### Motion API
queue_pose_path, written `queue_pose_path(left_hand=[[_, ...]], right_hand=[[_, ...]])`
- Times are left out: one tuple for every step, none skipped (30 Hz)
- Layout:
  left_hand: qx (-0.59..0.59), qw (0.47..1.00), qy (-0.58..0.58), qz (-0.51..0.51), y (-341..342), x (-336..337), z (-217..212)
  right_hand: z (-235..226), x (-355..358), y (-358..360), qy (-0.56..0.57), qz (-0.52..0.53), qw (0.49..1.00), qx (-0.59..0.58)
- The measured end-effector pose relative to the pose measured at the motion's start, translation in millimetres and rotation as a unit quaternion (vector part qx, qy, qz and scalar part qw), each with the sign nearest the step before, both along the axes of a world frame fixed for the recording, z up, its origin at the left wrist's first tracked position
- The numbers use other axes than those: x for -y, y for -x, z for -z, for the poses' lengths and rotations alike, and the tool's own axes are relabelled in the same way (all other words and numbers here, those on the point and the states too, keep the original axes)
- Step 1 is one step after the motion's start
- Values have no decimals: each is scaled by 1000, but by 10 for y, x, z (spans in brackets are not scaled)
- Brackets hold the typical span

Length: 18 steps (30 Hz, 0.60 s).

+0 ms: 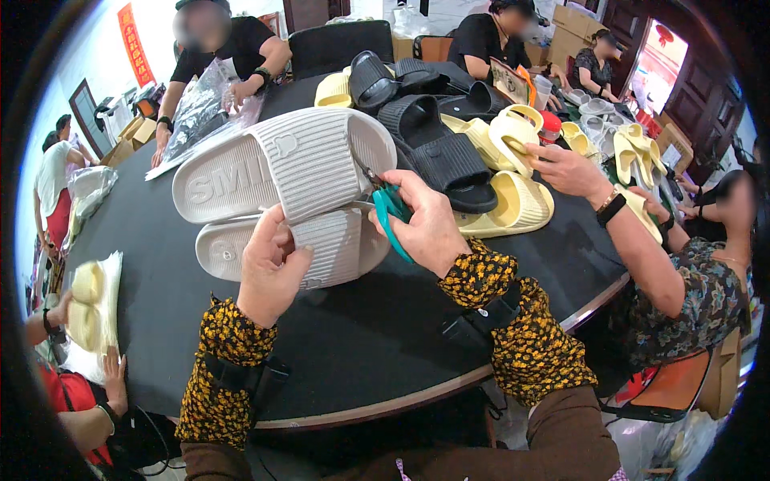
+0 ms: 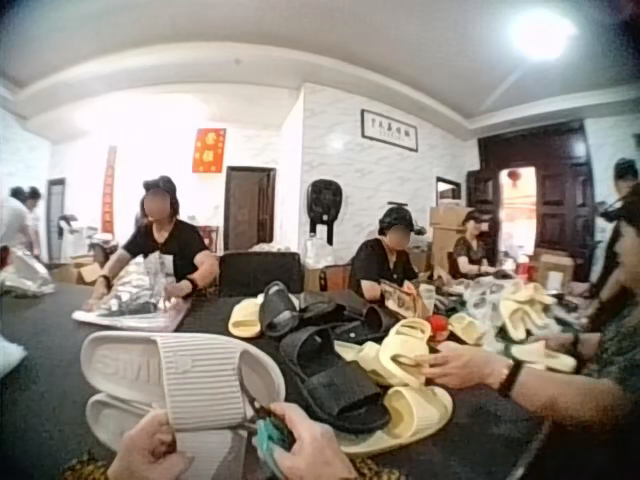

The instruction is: Trimming loose threads and excess material from foam sandals using scissors.

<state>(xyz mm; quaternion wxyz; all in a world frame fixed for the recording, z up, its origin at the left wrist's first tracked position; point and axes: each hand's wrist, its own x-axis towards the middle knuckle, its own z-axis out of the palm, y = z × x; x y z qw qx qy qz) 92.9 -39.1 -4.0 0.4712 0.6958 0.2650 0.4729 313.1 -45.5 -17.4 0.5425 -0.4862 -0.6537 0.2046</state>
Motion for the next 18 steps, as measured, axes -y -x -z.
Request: queue_pose_path(left_hand=[[1,1000,1,-1,4,11,-14],[0,1000,1,-3,7,18,-18],[1,1000,-2,-7,9,25,-19],[4,1000,-5,-9,6,20,-12],[4,1000,-5,-9,5,14,-7],[10,1000,-1,-4,5,6,-3],[14,1000,3,0,10,0,4],[14,1000,3,-2,15,-5,8],[5,1000,1,-5,21,-9,9],[-2,1000,-3,-7,20,-8,8],[-2,1000,-3,-6,17,-3,7],[3,1000,-1,-8,12,3,4],[7,1000,1,-10,8,3,8],[7,1000,1,-9,10,-1,16],[5,1000,3,-9,14,-6,29],[3,1000,3,-10,19,-7,26],[2,1000,3,-11,20,0,9],[-4,1000,1,-7,21,12,-19]], right_hand=[[-1,-5,8,-5,-7,1000,-9],[-18,6,12,-5,-8,1000,-9],[-56,28,17,-13,-1,1000,4],[-76,39,17,-20,8,1000,18],[-76,38,17,-20,8,1000,19],[-78,38,18,-24,0,1000,-1],[-70,30,24,-27,-10,999,-23],[-80,34,34,-27,-12,999,-23],[-109,49,47,-7,-12,999,-50],[-136,70,52,11,-10,997,-76],[-154,80,47,11,-10,997,-76],[-172,86,37,15,-9,998,-65],[-175,87,29,20,-6,998,-55],[-157,81,26,21,-6,998,-55],[-125,67,22,-9,14,1000,-17],[-110,56,23,-39,33,998,21],[-105,49,26,-39,32,999,20],[-103,43,29,-39,28,999,17]])
